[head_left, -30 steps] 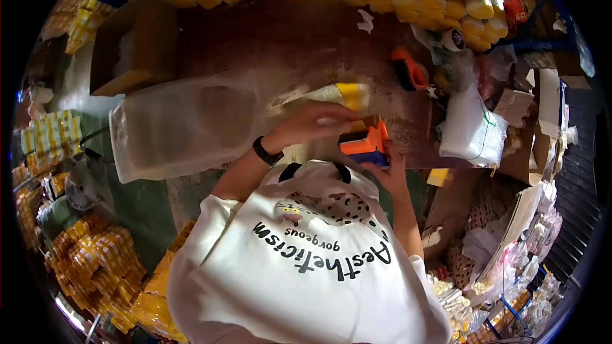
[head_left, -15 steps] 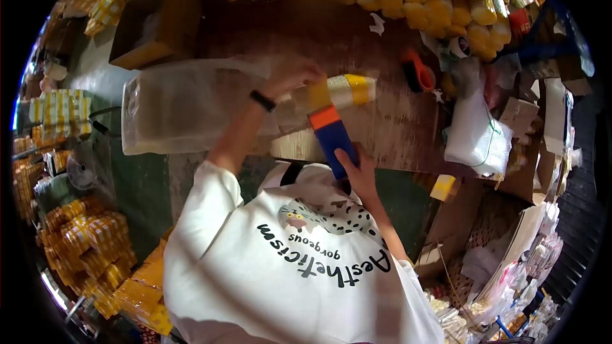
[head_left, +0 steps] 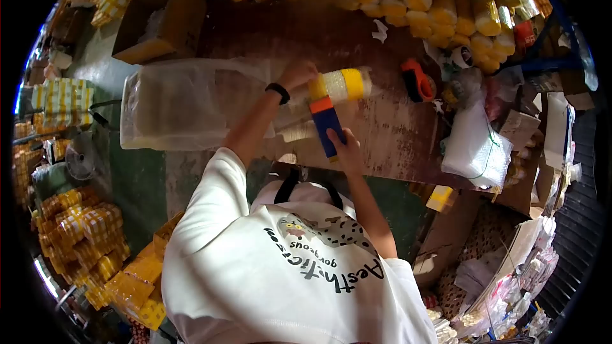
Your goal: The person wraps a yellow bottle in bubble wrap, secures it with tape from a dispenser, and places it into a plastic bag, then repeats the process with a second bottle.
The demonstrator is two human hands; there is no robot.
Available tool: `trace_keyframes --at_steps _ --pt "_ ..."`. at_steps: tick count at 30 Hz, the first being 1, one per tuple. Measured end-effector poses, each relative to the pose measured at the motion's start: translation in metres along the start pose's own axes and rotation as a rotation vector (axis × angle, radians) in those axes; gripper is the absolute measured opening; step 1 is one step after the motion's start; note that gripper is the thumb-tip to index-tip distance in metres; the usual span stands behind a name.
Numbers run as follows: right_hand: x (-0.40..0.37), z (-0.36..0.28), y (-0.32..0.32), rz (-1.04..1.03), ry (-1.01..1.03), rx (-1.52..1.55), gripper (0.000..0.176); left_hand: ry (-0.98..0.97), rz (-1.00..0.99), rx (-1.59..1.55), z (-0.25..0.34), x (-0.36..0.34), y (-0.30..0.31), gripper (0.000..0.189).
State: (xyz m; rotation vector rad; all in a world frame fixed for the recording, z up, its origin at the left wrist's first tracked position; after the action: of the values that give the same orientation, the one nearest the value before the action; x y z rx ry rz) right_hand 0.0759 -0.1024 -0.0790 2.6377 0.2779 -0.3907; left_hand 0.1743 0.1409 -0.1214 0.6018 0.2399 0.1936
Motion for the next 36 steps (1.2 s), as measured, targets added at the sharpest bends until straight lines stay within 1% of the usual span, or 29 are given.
trace_keyframes --at_steps 2,5,8,11,12,14,17,20,23,26,27,28,29,31,34,35,36 --pt "0.006 0.009 -0.007 -0.038 -0.034 0.065 0.041 0.005 0.027 0.018 -0.004 -0.002 0.004 0.019" --pt "0.018 0.045 -0.021 -0.037 -0.041 0.089 0.041 -0.092 0.117 0.075 -0.001 -0.008 -0.001 0.020" --pt "0.017 0.049 -0.032 -0.005 -0.043 0.093 0.041 -0.086 0.057 0.161 -0.003 -0.012 -0.004 0.030" --pt "0.017 0.058 -0.042 0.005 -0.075 0.157 0.042 -0.260 0.419 0.465 0.011 -0.034 0.023 0.054" --pt "0.020 0.061 -0.045 0.006 -0.084 0.187 0.043 -0.314 0.383 0.520 0.017 -0.038 0.028 0.059" --pt "0.018 0.045 -0.041 0.006 -0.113 0.147 0.045 -0.420 0.317 0.629 0.027 -0.046 0.043 0.072" --pt "0.020 0.035 -0.036 0.023 -0.100 0.092 0.048 -0.854 0.080 0.714 0.014 -0.075 0.004 0.083" --pt "0.022 0.032 -0.032 0.010 -0.097 0.052 0.048 -0.645 0.067 0.685 0.020 -0.096 -0.008 0.098" --pt "0.027 0.038 -0.031 0.012 -0.081 0.049 0.047 -0.485 0.003 0.707 0.016 -0.083 -0.016 0.112" --pt "0.020 0.036 -0.010 0.036 -0.017 0.016 0.048 -0.487 -0.009 0.617 0.010 -0.081 -0.027 0.113" --pt "0.015 0.034 -0.002 0.047 0.010 0.003 0.049 -0.431 -0.031 0.545 0.014 -0.085 -0.032 0.112" --pt "0.009 0.040 0.007 0.044 -0.026 -0.048 0.049 -0.373 -0.057 0.473 0.021 -0.098 -0.040 0.111" --pt "0.002 0.041 0.019 0.035 -0.056 -0.027 0.049 -0.314 -0.089 0.400 0.025 -0.107 -0.048 0.111" --pt "-0.018 0.041 0.041 0.014 -0.129 0.014 0.049 -0.374 -0.118 0.378 0.036 -0.119 -0.064 0.102" --pt "-0.043 0.072 0.062 0.106 -0.199 0.058 0.044 -0.505 -0.147 0.321 0.055 -0.130 -0.088 0.091" --pt "-0.044 0.080 0.063 0.131 -0.197 0.054 0.046 -0.559 -0.149 0.299 0.061 -0.131 -0.093 0.088" --pt "-0.046 0.088 0.064 0.156 -0.196 0.051 0.047 -0.571 -0.191 0.307 0.059 -0.127 -0.100 0.086"
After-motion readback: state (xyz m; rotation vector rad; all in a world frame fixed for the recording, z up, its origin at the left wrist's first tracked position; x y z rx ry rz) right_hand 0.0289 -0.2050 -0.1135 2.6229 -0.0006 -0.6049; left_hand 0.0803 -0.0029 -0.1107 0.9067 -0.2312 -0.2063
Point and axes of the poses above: each hand's wrist, its own x-axis towards the middle knuckle, its own y-axis out of the back of the hand, z = x × y, the point moved 7 cm from there along x, towards the middle knuckle, and after that the axes turned 10 degrees about z, right-handed, at the moved point
